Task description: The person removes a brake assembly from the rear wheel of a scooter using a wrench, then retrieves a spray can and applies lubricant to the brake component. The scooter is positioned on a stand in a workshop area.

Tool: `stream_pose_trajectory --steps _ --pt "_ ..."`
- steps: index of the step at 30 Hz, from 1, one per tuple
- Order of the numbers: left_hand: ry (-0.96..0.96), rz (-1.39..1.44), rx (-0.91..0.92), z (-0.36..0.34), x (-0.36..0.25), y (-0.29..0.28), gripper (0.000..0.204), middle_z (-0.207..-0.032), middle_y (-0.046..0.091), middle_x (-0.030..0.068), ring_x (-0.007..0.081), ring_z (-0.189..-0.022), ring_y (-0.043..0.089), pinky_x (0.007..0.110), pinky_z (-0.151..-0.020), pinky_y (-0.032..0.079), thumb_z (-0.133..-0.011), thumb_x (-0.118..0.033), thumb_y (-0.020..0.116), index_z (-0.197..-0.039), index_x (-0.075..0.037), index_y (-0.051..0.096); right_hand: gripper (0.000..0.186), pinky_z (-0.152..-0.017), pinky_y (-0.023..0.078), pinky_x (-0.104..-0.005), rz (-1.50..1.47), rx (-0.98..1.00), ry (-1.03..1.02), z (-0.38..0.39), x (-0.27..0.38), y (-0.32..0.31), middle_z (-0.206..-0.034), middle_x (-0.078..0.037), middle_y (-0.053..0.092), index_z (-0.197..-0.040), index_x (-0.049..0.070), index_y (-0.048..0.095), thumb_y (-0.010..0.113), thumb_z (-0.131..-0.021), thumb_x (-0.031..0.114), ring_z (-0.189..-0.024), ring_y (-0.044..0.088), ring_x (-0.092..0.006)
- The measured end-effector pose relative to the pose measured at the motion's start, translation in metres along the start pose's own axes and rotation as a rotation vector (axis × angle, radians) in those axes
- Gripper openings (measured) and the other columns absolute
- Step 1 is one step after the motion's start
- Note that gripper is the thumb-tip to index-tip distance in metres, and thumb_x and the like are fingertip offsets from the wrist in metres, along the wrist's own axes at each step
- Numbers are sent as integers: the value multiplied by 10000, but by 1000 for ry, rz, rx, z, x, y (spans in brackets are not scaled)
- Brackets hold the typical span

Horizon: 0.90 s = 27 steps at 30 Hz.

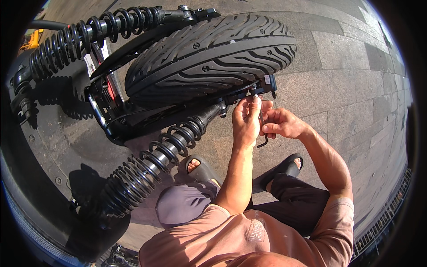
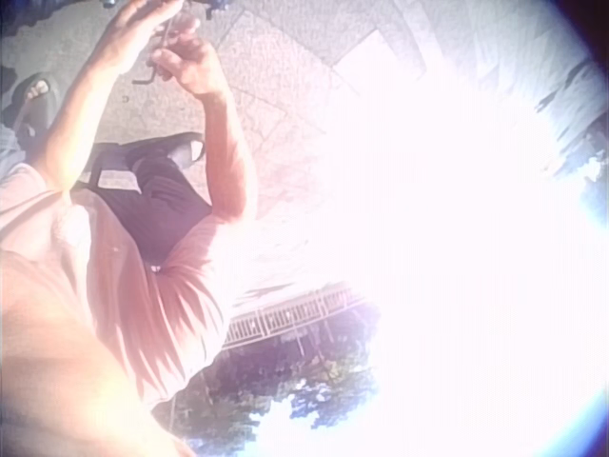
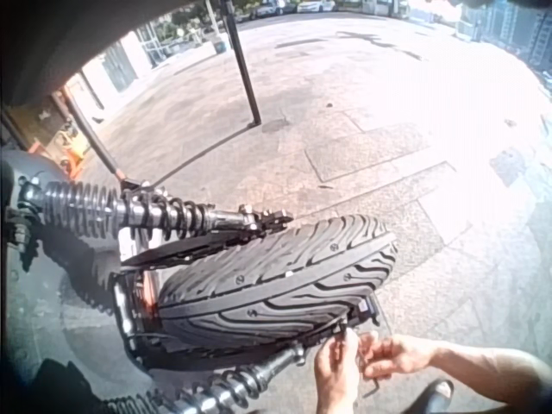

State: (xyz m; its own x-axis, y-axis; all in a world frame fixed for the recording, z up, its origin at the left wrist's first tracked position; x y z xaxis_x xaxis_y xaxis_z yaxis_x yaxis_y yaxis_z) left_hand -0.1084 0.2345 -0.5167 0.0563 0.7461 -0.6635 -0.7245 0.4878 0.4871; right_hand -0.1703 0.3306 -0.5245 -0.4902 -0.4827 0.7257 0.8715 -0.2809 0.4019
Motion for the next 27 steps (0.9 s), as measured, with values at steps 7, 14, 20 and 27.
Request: stream_pose_trajectory --steps 7,14,20,27 --pt "42 -35 6 -1 -2 0 283 -889 675 138 184 -830 648 315 -772 499 -947 -262 548 -1030 7 571 116 -612 478 -236 51 22 10 0 -3 -2 -804 -31 631 -946 14 586 614 -903 118 -683 569 -87" --pt "56 -51 3 -1 0 0 285 -890 677 140 188 -811 652 315 -769 495 -947 -266 547 -1025 7 574 135 -581 463 -223 -59 -41 -33 2 -7 -5 -815 -30 640 -908 35 575 666 -872 129 -677 566 -76" --pt "53 -56 -3 0 -3 1 289 -889 681 137 185 -819 651 321 -771 490 -946 -275 547 -1028 0 582 116 -591 458 -226 4 9 11 5 4 2 -812 -31 649 -935 17 603 627 -894 124 -673 564 -72" --pt "31 -44 -17 1 -2 1 282 -881 681 134 186 -823 653 328 -791 484 -946 -270 545 -1024 -3 588 128 -599 450 -222 43 -23 -10 5 8 1 -804 -26 657 -893 16 616 645 -884 140 -665 552 -67"
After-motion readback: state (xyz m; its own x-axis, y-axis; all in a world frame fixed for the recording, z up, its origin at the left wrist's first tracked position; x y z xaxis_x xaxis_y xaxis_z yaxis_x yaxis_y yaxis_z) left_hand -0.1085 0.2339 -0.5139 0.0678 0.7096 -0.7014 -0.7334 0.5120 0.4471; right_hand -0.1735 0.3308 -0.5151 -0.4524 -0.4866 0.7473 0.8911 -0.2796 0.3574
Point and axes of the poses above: each hand's wrist, its own z-axis away from the middle knuckle, its own y-axis out of the palm, x = y × z, the point moved 6 cm from there along -z, towards the middle knuckle
